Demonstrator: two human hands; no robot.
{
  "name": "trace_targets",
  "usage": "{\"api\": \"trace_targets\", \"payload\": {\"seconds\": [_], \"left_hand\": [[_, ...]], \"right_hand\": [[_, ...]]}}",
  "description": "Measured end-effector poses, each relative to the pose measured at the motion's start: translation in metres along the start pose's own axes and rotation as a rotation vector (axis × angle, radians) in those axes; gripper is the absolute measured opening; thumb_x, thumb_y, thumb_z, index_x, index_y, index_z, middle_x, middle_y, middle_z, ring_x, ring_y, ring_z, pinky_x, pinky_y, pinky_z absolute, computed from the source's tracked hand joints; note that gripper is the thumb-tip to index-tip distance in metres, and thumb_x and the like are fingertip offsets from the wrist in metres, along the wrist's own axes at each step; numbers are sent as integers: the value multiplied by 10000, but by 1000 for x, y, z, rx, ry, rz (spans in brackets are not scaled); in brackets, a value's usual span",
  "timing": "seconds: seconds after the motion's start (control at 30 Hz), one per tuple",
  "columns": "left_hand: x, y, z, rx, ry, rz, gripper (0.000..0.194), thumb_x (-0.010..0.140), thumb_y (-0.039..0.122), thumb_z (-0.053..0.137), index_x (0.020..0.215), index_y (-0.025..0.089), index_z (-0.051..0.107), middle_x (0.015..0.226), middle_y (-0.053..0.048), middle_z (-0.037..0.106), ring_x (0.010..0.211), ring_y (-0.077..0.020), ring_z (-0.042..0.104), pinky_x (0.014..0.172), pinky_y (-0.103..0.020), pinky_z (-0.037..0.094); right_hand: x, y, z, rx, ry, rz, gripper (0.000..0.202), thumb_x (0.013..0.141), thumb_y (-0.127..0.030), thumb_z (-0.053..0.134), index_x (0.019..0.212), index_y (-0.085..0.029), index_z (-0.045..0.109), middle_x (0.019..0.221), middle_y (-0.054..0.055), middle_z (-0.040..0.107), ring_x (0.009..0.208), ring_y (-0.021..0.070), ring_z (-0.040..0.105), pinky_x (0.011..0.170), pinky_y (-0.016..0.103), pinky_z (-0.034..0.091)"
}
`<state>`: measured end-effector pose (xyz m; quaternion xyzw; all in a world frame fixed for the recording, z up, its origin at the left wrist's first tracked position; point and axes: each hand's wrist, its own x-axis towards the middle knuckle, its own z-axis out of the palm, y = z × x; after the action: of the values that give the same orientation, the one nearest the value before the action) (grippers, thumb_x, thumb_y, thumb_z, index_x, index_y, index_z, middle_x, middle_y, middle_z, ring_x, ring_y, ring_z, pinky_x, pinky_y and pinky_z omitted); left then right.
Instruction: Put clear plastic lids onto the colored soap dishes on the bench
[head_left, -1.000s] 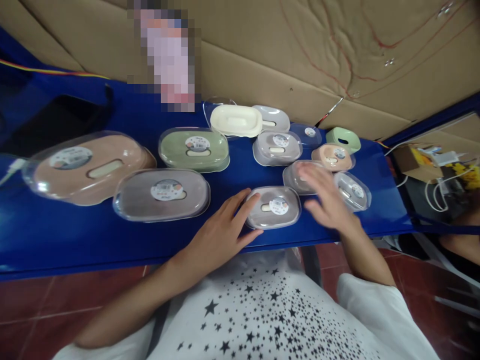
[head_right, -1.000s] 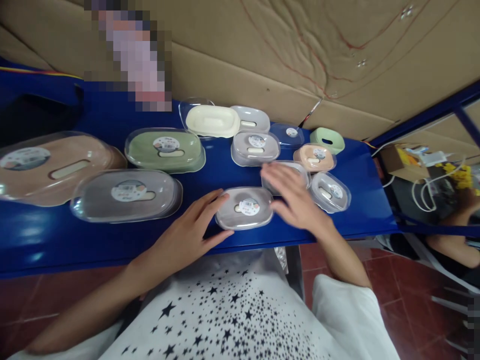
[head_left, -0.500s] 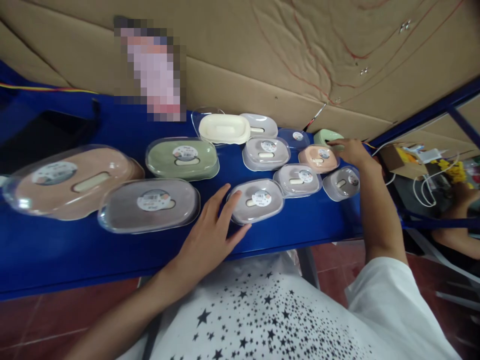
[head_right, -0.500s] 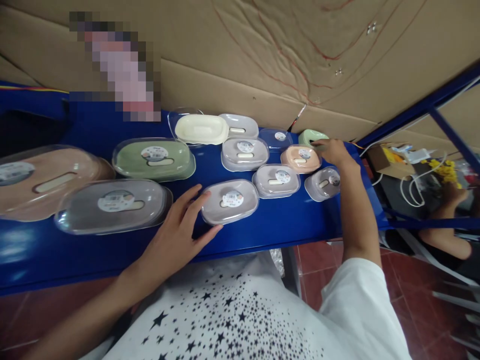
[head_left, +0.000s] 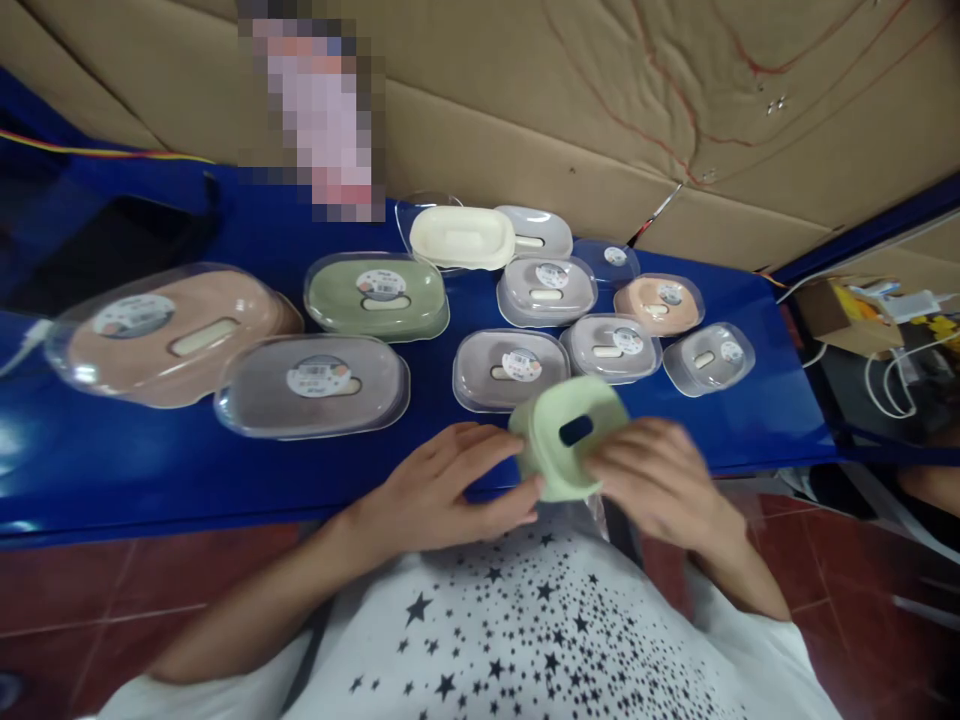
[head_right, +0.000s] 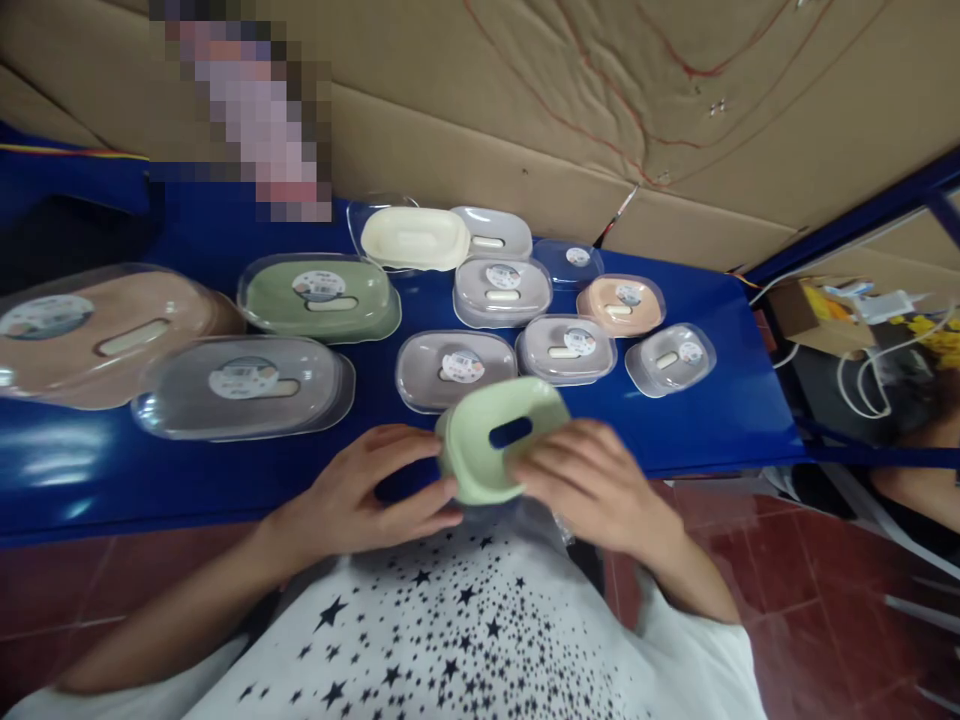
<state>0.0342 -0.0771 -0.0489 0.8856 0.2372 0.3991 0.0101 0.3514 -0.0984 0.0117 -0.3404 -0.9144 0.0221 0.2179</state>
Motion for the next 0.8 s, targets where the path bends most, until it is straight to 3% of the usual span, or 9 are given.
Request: {"api": "trace_targets", "payload": {"seconds": [0.1, 0.23, 0.33, 0.43, 0.53, 0.63, 0.8], "left_hand": [[4, 1, -6, 31, -17, 58, 295, 943, 464, 787, 1190, 323, 706, 1204, -52, 733, 1078, -218, 716, 914, -366, 618], [7, 1, -4, 74, -160, 91, 365, 978, 501, 751, 1262, 280, 692, 1318, -77, 715, 1216, -246, 665, 1028, -388, 552], [8, 1, 2, 89, -345, 73, 280, 1030, 424, 697, 1211, 211, 685, 1294, -88, 725, 1248, -250, 641, 1087, -400, 502], [10, 0, 5, 57, -402, 50, 180, 1048, 356, 668, 1148, 208, 681, 1186, -55, 744, 1167, -228, 655, 1070, -403, 479], [11, -1, 5, 48, -398, 52, 143, 1051, 323, 655, 1136, 211, 682, 1198, -40, 746, 1153, -222, 655, 1066, -411, 461], [10, -2, 4, 36, -384, 42, 140, 1049, 329, 648, 1121, 216, 685, 1189, -38, 747, 1150, -222, 654, 1071, -411, 451], [10, -3, 3, 28, -379, 47, 169, 1062, 356, 623, 1110, 210, 693, 1161, -50, 742, 1133, -218, 654, 1071, -402, 448]], "right_hand": [[0, -20, 29, 96, -99, -17, 692, 1032, -197, 639, 1657, -402, 425, 1171, -6, 820, 1079, 255, 759, 920, 467, 660], [2, -15, 48, 67, -129, -43, 526, 1019, -155, 645, 1478, -413, 633, 1169, -16, 811, 1122, 239, 740, 958, 447, 653], [10, -5, 44, 121, -164, -92, 523, 1025, -208, 668, 1504, -414, 620, 1159, -16, 817, 1104, 229, 751, 939, 443, 665], [31, 19, 24, 187, -99, -68, 578, 1040, -261, 662, 1565, -470, 540, 1173, -33, 821, 1065, 240, 772, 897, 487, 661], [67, 60, 2, 70, 16, 30, 448, 1073, -280, 599, 1484, -455, 628, 1217, -16, 810, 1127, 272, 761, 981, 551, 597], [119, 96, -4, -6, -76, 88, 349, 1115, -369, 495, 1383, -363, 718, 1280, 23, 793, 1240, 297, 714, 1085, 559, 517], [206, 116, 34, -35, -245, 2, 407, 1085, -434, 535, 1428, -267, 678, 1510, 78, 669, 1436, 349, 570, 1164, 563, 414]]}}
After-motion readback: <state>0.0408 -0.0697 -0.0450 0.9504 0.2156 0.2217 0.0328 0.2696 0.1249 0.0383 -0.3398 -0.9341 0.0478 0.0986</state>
